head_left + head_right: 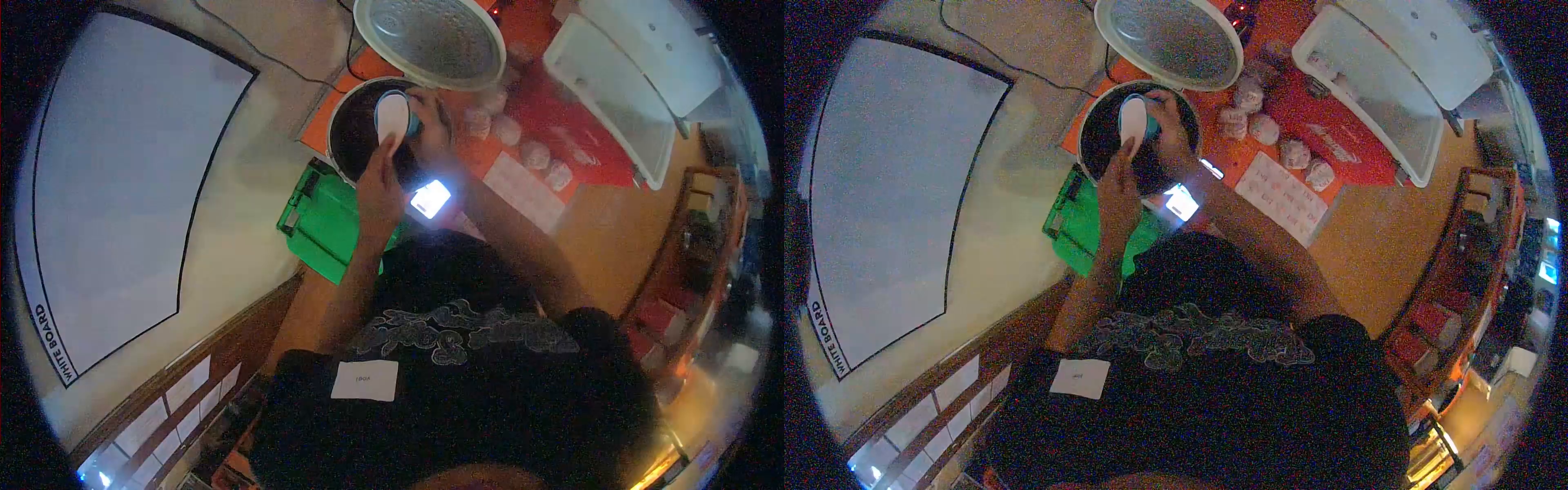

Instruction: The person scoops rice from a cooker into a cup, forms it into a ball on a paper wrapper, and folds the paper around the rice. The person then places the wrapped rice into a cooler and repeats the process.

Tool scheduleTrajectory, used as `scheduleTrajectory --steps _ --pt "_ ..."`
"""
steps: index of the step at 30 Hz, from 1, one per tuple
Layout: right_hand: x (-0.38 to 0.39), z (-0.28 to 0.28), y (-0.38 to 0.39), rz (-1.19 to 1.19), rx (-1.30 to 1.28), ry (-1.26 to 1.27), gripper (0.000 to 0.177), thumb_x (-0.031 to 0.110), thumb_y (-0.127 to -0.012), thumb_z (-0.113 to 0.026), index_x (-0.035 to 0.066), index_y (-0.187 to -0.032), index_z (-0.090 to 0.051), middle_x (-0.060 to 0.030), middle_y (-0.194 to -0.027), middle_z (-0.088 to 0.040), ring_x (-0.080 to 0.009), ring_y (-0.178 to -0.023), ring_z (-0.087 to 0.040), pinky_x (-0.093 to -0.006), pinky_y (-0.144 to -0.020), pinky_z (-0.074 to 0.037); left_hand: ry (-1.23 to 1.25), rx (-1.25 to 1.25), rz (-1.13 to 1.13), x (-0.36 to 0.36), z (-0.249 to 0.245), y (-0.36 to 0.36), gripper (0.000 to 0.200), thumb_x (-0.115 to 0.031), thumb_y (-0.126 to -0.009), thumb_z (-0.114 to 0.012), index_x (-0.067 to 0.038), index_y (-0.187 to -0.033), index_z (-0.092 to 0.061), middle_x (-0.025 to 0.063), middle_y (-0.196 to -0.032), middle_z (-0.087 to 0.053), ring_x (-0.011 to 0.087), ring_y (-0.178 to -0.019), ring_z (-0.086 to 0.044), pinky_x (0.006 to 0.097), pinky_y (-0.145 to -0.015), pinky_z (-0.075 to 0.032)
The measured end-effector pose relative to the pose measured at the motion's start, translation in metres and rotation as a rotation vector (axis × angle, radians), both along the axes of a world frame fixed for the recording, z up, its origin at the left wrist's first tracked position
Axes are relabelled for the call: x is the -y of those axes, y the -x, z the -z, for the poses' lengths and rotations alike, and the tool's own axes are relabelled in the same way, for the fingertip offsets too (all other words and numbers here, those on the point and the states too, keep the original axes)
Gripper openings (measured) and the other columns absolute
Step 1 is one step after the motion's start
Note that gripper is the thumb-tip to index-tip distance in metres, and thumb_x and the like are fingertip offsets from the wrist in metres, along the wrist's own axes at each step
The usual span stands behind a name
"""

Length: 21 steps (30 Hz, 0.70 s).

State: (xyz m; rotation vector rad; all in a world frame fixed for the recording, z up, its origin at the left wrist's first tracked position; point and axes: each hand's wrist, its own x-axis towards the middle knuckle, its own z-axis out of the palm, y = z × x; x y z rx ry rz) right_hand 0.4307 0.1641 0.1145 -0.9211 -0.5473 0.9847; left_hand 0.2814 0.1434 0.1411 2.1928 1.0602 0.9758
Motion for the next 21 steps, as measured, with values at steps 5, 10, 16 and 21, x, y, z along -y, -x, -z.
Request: scheduleTrajectory --steps 5,10,16,21 --pt "0.006 0.002 -0.004 0.084 0.154 0.000 0.032 0.024 -0.092 -0.052 0.008 -0.119 -0.049 -0.0069 -0.113 -0.053 -0.0198 -0.107 -0.050 -0.0334 -0.098 -0.039 0.690 0.198 -0.024 -0.003 -0.025 0.010 0.036 -0.013 -0.099 -0.046 -0.009 -0.134 -0.054 0.0029 -0.091 -0.062 0.0105 -0.068 -0.050 0.0259 -0.060 -0.044" --pt "0.011 0.011 -0.024 0.102 0.164 -0.010 0.032 0.025 -0.094 -0.053 0.009 -0.122 -0.048 -0.0074 -0.111 -0.056 -0.0210 -0.106 -0.056 -0.0344 -0.095 -0.043 0.914 0.126 -0.053 -0.004 -0.057 0.009 0.040 -0.008 -0.099 -0.044 -0.011 -0.138 -0.049 0.0087 -0.088 -0.064 0.0174 -0.073 -0.060 0.0330 -0.066 -0.050" --pt "0.053 0.001 -0.034 0.111 -0.438 -0.156 0.029 0.029 -0.099 -0.049 0.010 -0.121 -0.049 -0.0089 -0.113 -0.059 -0.0226 -0.109 -0.058 -0.0425 -0.097 -0.048 0.313 -0.727 0.027 -0.030 -0.036 0.019 0.063 -0.026 -0.090 -0.058 -0.012 -0.146 -0.031 0.0291 -0.106 -0.064 0.0489 -0.088 -0.064 0.0566 -0.078 -0.050" --pt "0.087 0.009 -0.041 -0.003 -0.709 -0.197 0.030 0.029 -0.099 -0.048 0.010 -0.122 -0.048 -0.0102 -0.116 -0.059 -0.0250 -0.113 -0.058 -0.0452 -0.099 -0.047 -0.012 -0.455 -0.005 -0.044 -0.015 0.034 0.060 -0.031 -0.092 -0.057 -0.019 -0.146 -0.034 0.0186 -0.120 -0.062 0.0407 -0.114 -0.055 0.0566 -0.090 -0.043"
